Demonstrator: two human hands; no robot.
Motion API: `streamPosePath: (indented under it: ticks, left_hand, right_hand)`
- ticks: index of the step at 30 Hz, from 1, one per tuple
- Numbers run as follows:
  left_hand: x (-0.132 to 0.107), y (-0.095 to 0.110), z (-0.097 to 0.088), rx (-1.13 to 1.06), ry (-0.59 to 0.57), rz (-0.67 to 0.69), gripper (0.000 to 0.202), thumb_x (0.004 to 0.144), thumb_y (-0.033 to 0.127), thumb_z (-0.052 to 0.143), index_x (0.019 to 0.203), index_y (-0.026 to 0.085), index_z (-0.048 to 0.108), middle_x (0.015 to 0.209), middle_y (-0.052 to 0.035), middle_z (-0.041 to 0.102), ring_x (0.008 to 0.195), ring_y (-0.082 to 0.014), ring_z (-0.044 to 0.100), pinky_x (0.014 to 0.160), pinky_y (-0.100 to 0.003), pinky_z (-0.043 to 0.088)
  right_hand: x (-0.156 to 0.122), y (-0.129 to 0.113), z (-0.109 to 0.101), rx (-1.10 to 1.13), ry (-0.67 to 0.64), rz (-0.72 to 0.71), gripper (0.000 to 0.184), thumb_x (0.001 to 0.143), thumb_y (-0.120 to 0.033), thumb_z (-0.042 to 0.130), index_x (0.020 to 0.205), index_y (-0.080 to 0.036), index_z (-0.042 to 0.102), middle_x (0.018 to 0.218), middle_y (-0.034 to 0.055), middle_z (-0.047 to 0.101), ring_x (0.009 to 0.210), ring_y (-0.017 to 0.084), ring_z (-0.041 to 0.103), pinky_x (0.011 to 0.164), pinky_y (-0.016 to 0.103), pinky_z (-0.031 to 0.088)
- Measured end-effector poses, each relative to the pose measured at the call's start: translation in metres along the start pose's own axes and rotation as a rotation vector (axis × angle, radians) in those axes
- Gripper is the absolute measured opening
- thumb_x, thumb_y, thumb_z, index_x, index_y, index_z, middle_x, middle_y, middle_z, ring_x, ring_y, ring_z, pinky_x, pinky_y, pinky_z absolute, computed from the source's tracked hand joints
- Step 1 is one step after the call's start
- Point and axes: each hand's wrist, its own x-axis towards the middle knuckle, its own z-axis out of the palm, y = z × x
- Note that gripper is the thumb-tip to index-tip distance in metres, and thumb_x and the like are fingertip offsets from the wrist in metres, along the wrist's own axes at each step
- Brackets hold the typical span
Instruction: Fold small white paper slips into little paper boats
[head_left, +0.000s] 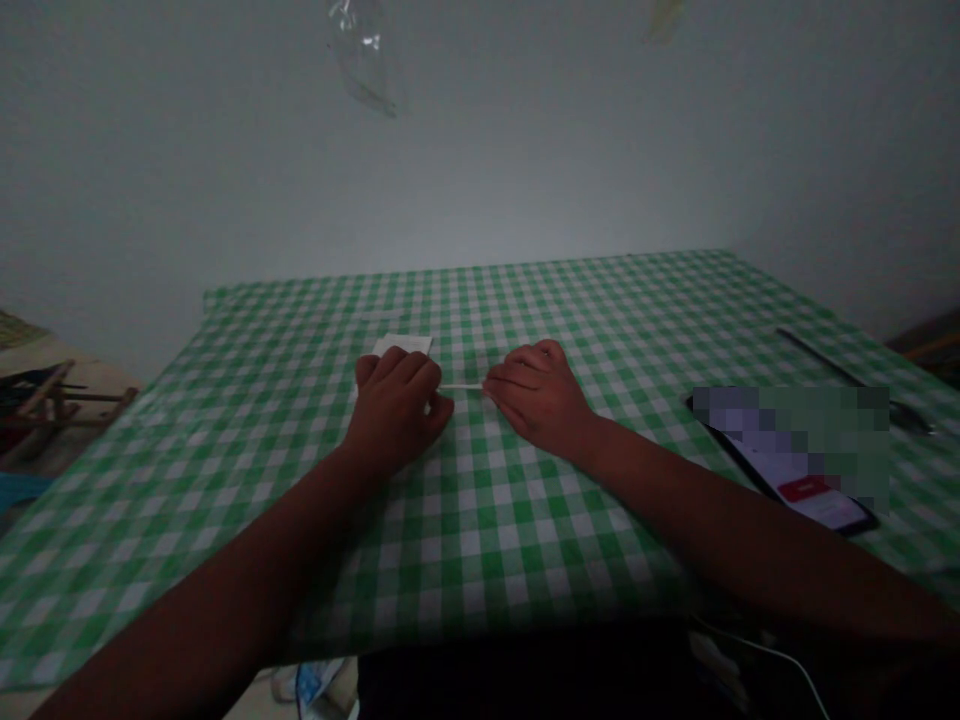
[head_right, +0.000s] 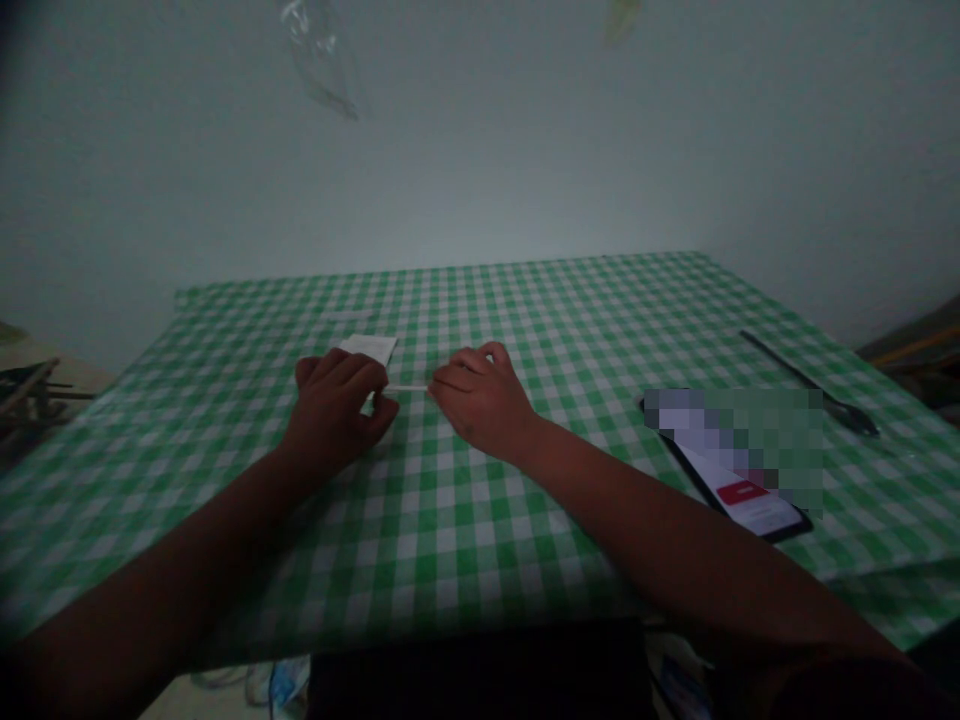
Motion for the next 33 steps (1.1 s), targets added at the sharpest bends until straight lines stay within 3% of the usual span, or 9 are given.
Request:
streamPosePath:
  ticks: [4,9,14,17,22,33]
  left_hand:
    - [-0.001,-0.01,0.0,-0.014,0.057,-0.02,0.007,0.078,0.017,0.058,0.078,0.02,0.052,0.079,-0.0043,0.063,0.086,-0.0258,0.055,0.077,-0.042,0.035]
    - [-0.002,0.004,-0.001,-0.131,0.092,0.113,0.012,0.087,0.027,0.06,0.096,0.019,0.059,0.098,-0.0056,0.068,0.093,-0.0253,0.057,0.081,-0.043,0.035]
    - [-0.002,0.006,0.003,-0.17,0.039,0.253,0.01,0.094,0.023,0.055,0.089,0.02,0.063,0.087,-0.0017,0.069,0.085,-0.0208,0.057,0.078,-0.041,0.034]
    - [-0.002,0.008,0.004,-0.134,0.055,0.257,0.012,0.093,0.022,0.056,0.083,0.019,0.063,0.081,-0.002,0.068,0.081,-0.0209,0.056,0.076,-0.041,0.034]
    - [-0.002,0.016,0.002,-0.098,0.071,0.262,0.015,0.092,0.021,0.057,0.078,0.019,0.063,0.076,-0.0017,0.067,0.078,-0.0207,0.055,0.073,-0.041,0.032]
    - [0.0,0.02,-0.002,-0.082,0.141,0.292,0.016,0.091,0.018,0.058,0.076,0.019,0.061,0.073,0.0001,0.068,0.075,-0.0194,0.056,0.071,-0.041,0.031]
  right_hand:
    - [0.0,0.006,0.001,-0.015,0.064,0.0,0.02,0.1,-0.026,0.05,0.096,-0.023,0.069,0.103,-0.0019,0.074,0.097,0.019,0.055,0.087,0.042,0.03]
    - [0.001,0.002,0.002,-0.014,0.038,-0.047,0.019,0.099,-0.027,0.051,0.098,-0.023,0.07,0.104,-0.0019,0.074,0.099,0.02,0.054,0.087,0.043,0.03]
    - [0.001,-0.004,0.001,0.021,0.058,-0.007,0.018,0.097,-0.028,0.053,0.103,-0.023,0.069,0.108,-0.0009,0.074,0.101,0.022,0.054,0.088,0.045,0.029]
    - [0.002,-0.011,0.002,0.026,0.104,0.042,0.017,0.094,-0.026,0.055,0.103,-0.021,0.068,0.108,0.0011,0.073,0.103,0.023,0.053,0.089,0.046,0.029]
    - [0.004,-0.018,0.005,0.008,0.078,0.066,0.013,0.089,-0.023,0.053,0.086,-0.02,0.064,0.095,0.0028,0.071,0.097,0.023,0.054,0.088,0.045,0.03]
    - [0.008,-0.019,0.001,-0.072,0.048,0.079,0.012,0.087,-0.025,0.052,0.081,-0.019,0.061,0.087,0.0039,0.066,0.087,0.022,0.051,0.08,0.042,0.028]
